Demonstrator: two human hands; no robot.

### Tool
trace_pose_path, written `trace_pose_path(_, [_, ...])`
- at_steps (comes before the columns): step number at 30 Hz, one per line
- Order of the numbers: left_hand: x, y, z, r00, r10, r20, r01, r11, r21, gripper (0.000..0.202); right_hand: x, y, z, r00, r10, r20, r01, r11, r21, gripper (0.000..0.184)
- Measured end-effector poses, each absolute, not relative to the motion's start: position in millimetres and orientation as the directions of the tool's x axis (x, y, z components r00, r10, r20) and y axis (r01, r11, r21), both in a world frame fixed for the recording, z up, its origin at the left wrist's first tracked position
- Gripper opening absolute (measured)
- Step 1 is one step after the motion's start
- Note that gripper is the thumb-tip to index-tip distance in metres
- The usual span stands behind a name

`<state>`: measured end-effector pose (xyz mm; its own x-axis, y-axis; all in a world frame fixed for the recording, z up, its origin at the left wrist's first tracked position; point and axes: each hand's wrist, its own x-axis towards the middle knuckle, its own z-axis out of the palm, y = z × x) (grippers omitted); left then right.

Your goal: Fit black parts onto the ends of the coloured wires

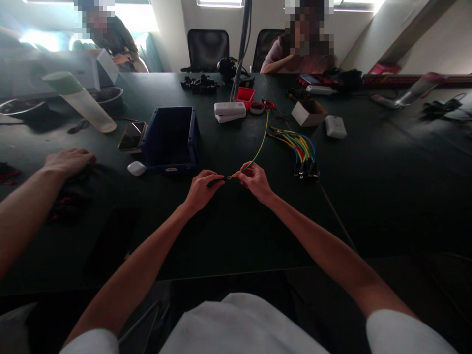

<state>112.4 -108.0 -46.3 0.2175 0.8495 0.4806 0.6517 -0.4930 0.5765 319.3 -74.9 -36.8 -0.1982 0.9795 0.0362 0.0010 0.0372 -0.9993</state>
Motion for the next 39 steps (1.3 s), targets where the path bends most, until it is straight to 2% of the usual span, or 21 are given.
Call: trace_pose_path(39, [114.5, -109.2, -45.9, 0.222, 0.849, 0.479, 0.646, -0.496, 0.581, 0.018, 315.7, -75.9, -43.7, -0.212, 0.976, 0.043, 0.016, 0.048, -0.999, 0.032])
